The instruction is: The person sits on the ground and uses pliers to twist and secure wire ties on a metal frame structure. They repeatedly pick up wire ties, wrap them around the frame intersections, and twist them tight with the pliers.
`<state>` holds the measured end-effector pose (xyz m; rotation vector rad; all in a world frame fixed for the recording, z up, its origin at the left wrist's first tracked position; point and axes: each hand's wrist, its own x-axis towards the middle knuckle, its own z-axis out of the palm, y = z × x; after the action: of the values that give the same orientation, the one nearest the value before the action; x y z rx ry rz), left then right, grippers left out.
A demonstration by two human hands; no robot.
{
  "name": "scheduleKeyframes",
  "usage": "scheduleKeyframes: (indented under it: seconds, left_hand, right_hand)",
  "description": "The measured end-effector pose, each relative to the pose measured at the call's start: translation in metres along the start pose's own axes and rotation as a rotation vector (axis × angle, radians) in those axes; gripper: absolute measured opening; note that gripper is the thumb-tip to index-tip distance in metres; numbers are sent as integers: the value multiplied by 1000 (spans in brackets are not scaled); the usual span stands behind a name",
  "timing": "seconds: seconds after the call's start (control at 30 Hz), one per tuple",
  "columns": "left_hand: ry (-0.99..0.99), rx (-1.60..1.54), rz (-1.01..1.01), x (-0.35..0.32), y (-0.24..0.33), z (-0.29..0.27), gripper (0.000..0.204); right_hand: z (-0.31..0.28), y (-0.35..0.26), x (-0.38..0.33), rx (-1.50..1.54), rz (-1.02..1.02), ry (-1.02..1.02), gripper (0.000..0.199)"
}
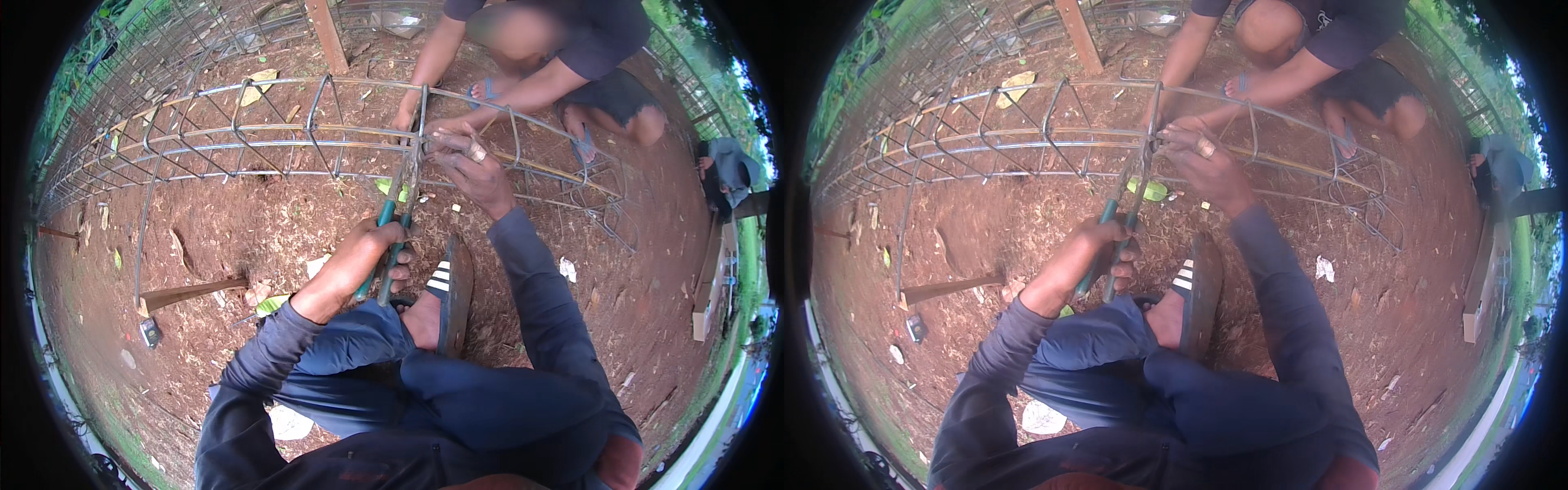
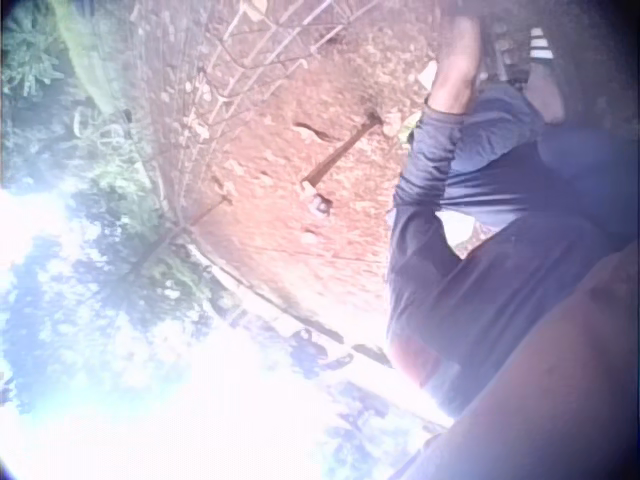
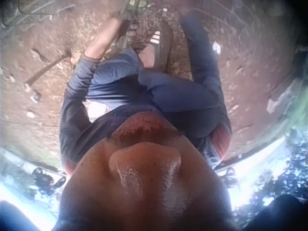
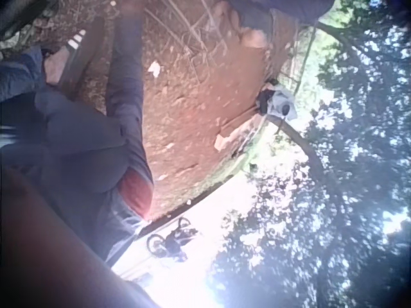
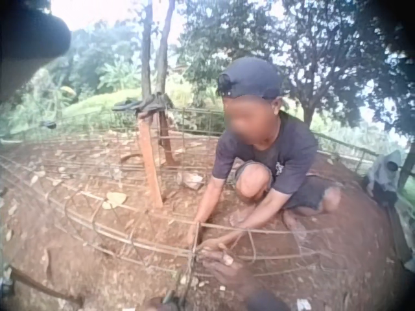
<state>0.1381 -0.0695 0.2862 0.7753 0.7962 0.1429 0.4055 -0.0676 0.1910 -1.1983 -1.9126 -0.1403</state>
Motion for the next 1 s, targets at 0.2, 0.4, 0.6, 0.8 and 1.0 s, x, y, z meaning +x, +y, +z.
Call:
scheduleKeyframes:
  seconds: [0.2, 0.4, 0.6, 0.8, 1.0]
  left_hand:
    - [499, 1559, 318, -3, 10, -21, 27]
    - [693, 1572, 458, 4, -21, -5, 25]
    - [893, 1356, 548, 15, -61, 27, 51]
    - [631, 1009, 712, -27, -74, 42, 66]
    - [-470, -429, 178, -17, -101, -6, 70]
  right_hand:
    - [-12, -28, 13, -77, 89, 0, 19]
    - [17, -135, -22, 1007, 1157, 166, 29]
    - [45, -145, 41, 1407, 1404, 259, 32]
    - [51, -110, 23, 1827, 1390, 251, 29]
    - [53, -102, 17, 2589, 1041, 123, 28]
